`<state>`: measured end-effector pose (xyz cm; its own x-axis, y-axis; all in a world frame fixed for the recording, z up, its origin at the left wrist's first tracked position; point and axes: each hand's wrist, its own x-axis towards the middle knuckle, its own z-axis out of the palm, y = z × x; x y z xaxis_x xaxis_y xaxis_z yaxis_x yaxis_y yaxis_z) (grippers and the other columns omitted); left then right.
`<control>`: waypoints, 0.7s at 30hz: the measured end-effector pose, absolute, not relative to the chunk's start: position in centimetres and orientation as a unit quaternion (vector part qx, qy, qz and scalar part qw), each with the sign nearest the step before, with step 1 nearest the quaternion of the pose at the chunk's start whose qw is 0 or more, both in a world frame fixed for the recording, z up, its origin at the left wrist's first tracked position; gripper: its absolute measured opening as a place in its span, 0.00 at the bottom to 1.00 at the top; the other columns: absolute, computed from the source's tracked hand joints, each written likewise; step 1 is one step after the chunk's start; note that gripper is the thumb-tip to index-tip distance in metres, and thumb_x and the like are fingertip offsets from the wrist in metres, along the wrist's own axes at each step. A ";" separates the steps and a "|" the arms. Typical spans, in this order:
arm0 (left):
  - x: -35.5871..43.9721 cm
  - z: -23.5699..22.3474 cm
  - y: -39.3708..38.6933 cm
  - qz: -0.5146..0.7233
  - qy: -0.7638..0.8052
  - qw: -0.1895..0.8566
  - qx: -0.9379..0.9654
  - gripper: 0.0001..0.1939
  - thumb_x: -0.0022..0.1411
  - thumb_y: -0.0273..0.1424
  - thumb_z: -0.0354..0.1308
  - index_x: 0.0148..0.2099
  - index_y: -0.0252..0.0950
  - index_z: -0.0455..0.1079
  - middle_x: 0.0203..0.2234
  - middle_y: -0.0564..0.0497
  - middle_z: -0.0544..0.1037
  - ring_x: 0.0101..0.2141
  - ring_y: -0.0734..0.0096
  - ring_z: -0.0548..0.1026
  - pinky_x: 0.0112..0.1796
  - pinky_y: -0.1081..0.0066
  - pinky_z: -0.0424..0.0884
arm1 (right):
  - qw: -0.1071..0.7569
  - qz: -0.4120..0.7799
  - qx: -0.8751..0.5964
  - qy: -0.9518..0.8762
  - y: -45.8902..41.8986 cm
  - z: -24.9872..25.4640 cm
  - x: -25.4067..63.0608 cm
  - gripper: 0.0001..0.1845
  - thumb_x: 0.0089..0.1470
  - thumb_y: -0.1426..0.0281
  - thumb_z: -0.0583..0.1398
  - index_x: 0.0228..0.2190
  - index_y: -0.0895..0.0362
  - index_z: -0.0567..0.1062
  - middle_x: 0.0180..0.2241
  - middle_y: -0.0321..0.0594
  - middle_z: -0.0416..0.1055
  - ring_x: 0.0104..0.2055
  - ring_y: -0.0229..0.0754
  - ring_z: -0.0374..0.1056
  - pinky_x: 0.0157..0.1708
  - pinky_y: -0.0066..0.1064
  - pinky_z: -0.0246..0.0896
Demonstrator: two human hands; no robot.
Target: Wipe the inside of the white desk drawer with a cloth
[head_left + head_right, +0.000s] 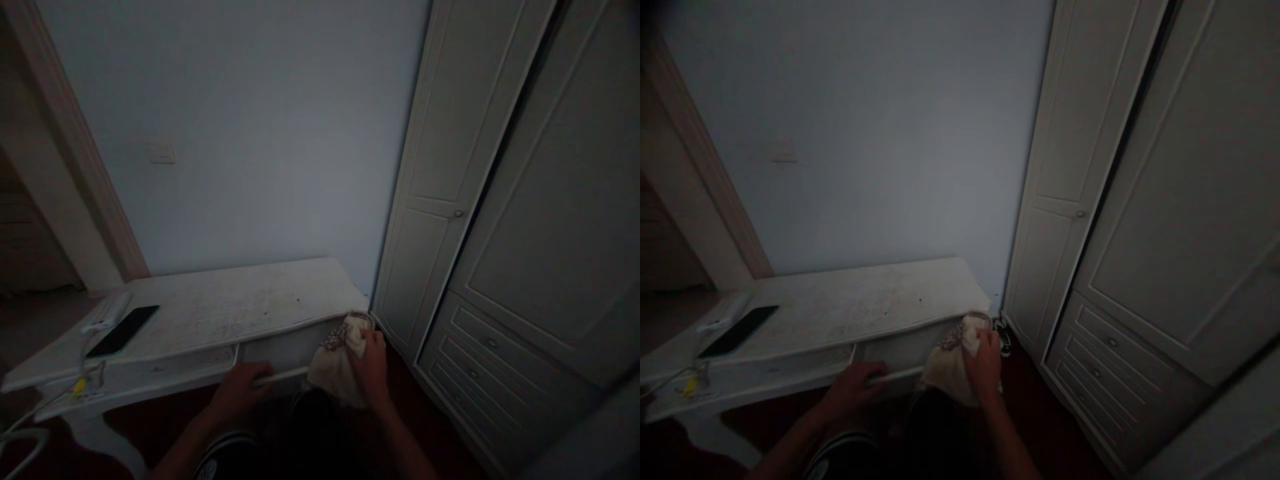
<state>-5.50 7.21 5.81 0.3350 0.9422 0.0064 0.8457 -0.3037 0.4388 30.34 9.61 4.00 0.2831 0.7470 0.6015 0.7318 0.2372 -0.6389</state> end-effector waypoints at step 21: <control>-4.8 6.4 7.0 0.101 0.585 0.184 0.783 0.15 0.64 0.38 0.60 0.52 0.49 0.78 0.52 0.55 0.84 0.54 0.59 0.79 0.51 0.69 0.68 | 0.385 0.058 -0.515 -0.763 8.3 3.5 21.5 0.27 0.45 0.68 0.68 0.50 0.55 0.76 0.49 0.49 0.70 0.52 0.56 0.68 0.52 0.43 0.65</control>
<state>-4.76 6.95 6.45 0.2948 0.9539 -0.0559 0.8795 -0.2480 0.4062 21.46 8.34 3.54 -0.1720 0.8309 0.5291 0.7422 0.4625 -0.4851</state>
